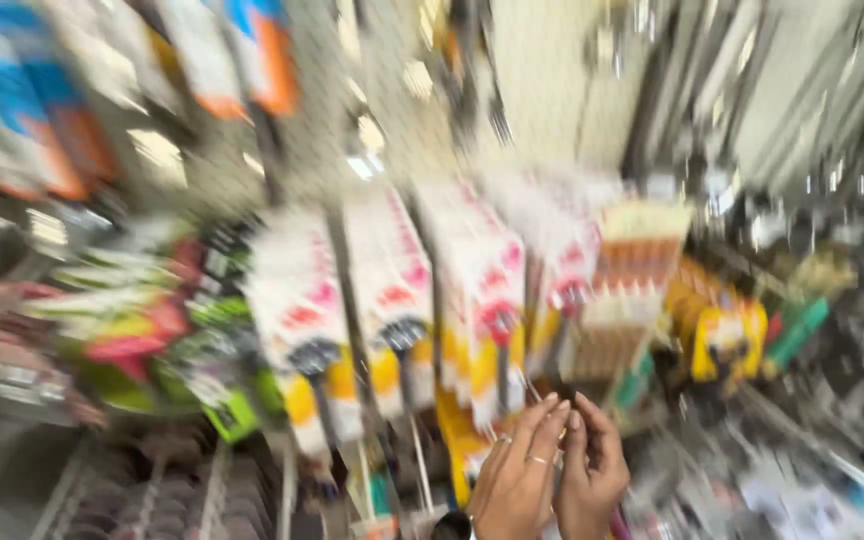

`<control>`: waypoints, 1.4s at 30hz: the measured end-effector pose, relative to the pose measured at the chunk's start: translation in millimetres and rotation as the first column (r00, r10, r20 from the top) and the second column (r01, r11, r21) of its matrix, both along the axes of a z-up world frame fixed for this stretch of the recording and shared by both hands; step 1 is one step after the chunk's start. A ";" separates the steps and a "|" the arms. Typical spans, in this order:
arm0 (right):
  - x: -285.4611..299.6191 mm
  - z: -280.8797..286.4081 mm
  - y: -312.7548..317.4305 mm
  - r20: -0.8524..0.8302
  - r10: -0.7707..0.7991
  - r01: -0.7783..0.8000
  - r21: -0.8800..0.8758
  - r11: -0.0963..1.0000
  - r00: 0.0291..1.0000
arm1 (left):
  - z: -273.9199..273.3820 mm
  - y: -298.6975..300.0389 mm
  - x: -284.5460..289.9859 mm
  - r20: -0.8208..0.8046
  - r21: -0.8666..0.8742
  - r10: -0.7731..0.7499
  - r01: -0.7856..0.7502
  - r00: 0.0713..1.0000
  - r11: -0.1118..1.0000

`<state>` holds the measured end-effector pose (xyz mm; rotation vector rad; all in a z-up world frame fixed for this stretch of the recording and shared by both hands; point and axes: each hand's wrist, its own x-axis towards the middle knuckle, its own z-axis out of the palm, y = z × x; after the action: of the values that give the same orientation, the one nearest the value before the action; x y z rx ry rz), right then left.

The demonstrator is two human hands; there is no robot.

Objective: Selecting and placing various kitchen utensils into a shopping cart.

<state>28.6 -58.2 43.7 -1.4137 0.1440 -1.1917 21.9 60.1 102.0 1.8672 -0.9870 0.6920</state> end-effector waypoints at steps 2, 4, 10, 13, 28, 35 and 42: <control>22.8 50.9 25.3 0.107 0.047 -0.042 -0.044 0.998 0.993 | 54.0 35.6 17.0 0.183 -0.060 0.013 -0.002 0.983 0.998; 44.8 103.6 49.2 0.206 0.087 -0.071 -0.084 0.994 0.975 | 101.6 63.9 34.2 0.356 -0.104 0.024 0.014 0.934 0.995; 101.2 253.7 109.6 0.175 0.198 -0.149 -0.260 0.954 0.964 | 203.0 110.8 115.3 0.225 -0.292 0.154 -0.084 0.962 0.953; 150.9 284.3 121.4 0.131 0.213 -0.153 -0.365 0.918 0.968 | 220.7 110.6 196.2 0.180 -0.222 0.169 -0.128 0.969 0.967; 233.5 307.8 130.8 -0.159 0.044 -0.107 -0.416 0.903 0.986 | 227.1 106.7 280.0 -0.170 -0.161 0.260 -0.287 0.951 0.944; 230.7 305.7 125.6 -0.101 0.197 -0.221 -0.347 0.912 0.975 | 234.1 113.0 243.1 -0.099 -0.170 0.355 -0.367 0.930 0.914; 194.6 313.7 132.3 -0.101 0.276 -0.293 -0.267 0.918 0.956 | 237.9 119.9 218.4 -0.064 -0.233 0.400 -0.404 0.914 0.885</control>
<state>223.3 74.1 357.4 -1.6546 -0.1918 -0.9512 240.3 180.0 339.8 1.8687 -0.4747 0.9951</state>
